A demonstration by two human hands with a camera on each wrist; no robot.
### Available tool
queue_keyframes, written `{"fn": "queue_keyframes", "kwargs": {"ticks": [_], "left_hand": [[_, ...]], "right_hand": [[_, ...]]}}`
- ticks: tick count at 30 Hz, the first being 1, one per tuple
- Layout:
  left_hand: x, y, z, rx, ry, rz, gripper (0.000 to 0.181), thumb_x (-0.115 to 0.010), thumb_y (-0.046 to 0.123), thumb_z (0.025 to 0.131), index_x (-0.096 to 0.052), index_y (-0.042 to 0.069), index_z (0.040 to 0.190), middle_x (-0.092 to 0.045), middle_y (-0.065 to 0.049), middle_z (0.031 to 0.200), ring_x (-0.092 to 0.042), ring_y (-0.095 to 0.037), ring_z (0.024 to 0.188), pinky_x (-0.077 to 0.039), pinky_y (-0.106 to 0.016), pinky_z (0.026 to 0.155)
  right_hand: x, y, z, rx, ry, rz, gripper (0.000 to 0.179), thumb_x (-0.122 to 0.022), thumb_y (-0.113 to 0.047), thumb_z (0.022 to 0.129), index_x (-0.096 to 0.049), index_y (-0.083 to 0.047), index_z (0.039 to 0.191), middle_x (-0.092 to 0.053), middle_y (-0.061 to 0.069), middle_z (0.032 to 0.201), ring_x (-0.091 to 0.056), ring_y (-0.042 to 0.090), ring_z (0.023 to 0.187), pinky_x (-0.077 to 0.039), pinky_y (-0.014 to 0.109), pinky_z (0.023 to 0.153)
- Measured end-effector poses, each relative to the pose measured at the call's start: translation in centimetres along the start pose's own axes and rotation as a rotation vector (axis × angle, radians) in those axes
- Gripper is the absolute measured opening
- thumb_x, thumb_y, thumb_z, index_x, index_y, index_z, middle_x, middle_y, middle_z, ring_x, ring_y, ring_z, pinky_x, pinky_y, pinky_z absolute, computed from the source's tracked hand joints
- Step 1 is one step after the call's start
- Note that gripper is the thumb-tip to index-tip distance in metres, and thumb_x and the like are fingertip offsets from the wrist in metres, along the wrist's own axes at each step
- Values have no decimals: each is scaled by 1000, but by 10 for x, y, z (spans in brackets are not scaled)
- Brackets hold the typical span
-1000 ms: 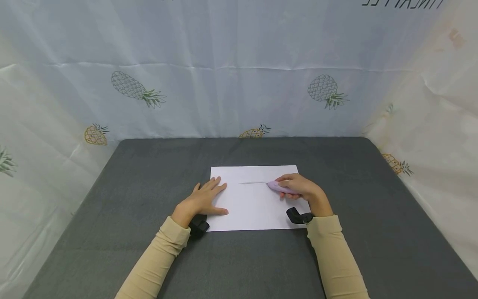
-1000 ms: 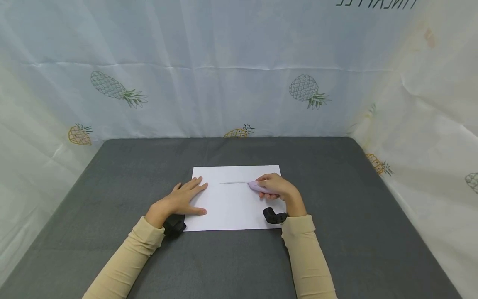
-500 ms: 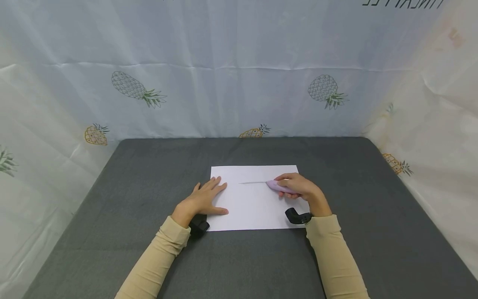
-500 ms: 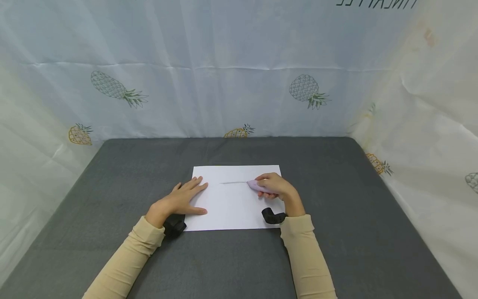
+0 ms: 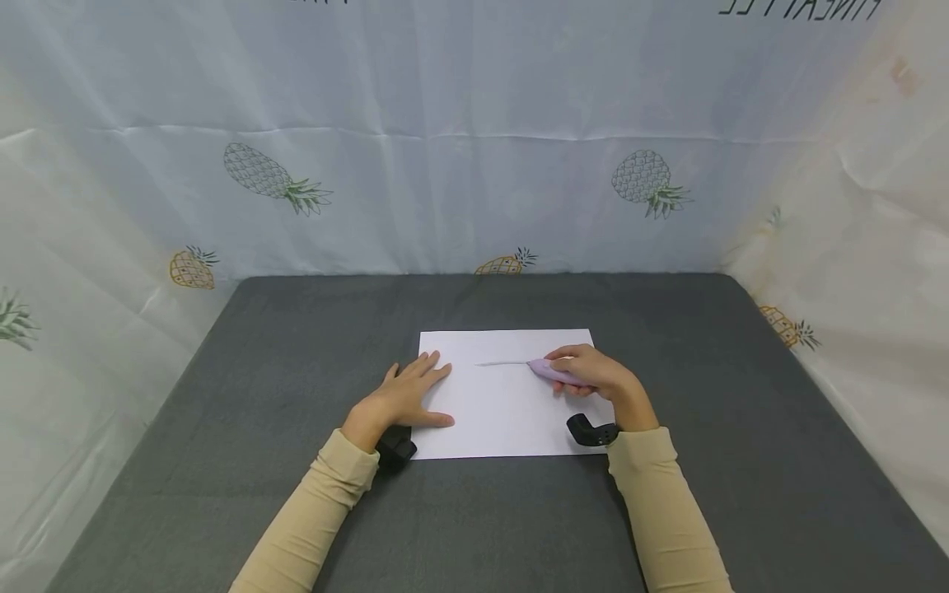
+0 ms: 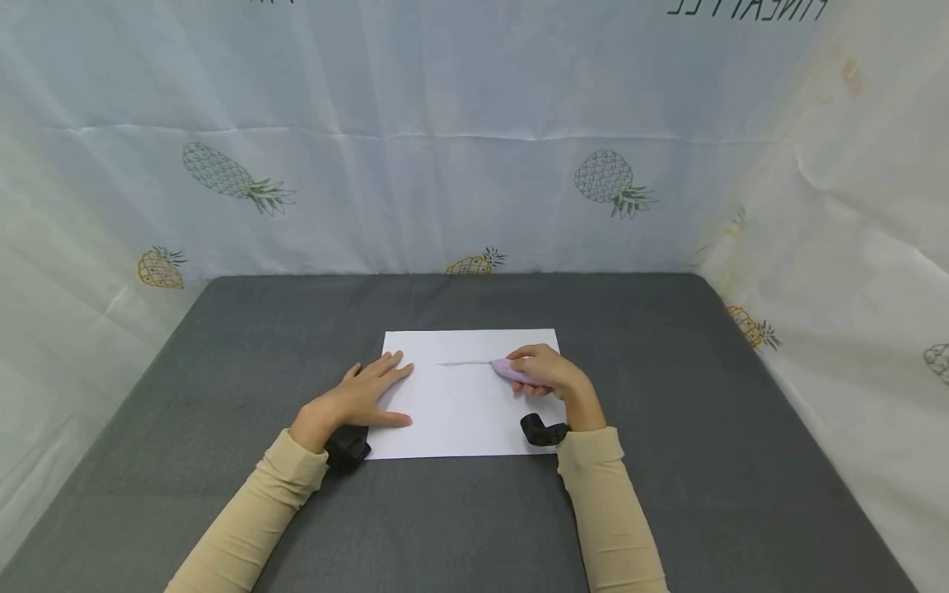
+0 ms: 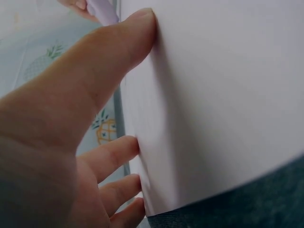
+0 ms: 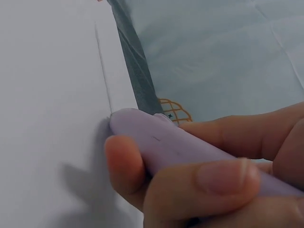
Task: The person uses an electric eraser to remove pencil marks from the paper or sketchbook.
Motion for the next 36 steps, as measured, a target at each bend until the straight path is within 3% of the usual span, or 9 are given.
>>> {"fn": "queue_keyframes", "kwargs": {"ticks": [36], "left_hand": [[0, 1, 0, -6, 1, -9, 88, -70, 48, 83, -30, 13, 152, -15, -15, 164, -13, -35, 153, -9, -68, 117]], "right_hand": [[-1, 0, -1, -18, 8, -7, 43, -41, -15, 100, -42, 2, 139, -63, 1, 67, -41, 3, 46, -30, 15, 44]]}}
Point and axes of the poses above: each hand's wrist, its own z-axis towards the middle knuckle, its own x-axis out of the back of the hand, y = z × x, the point moved 8 cm from there along z, towards the middle knuckle
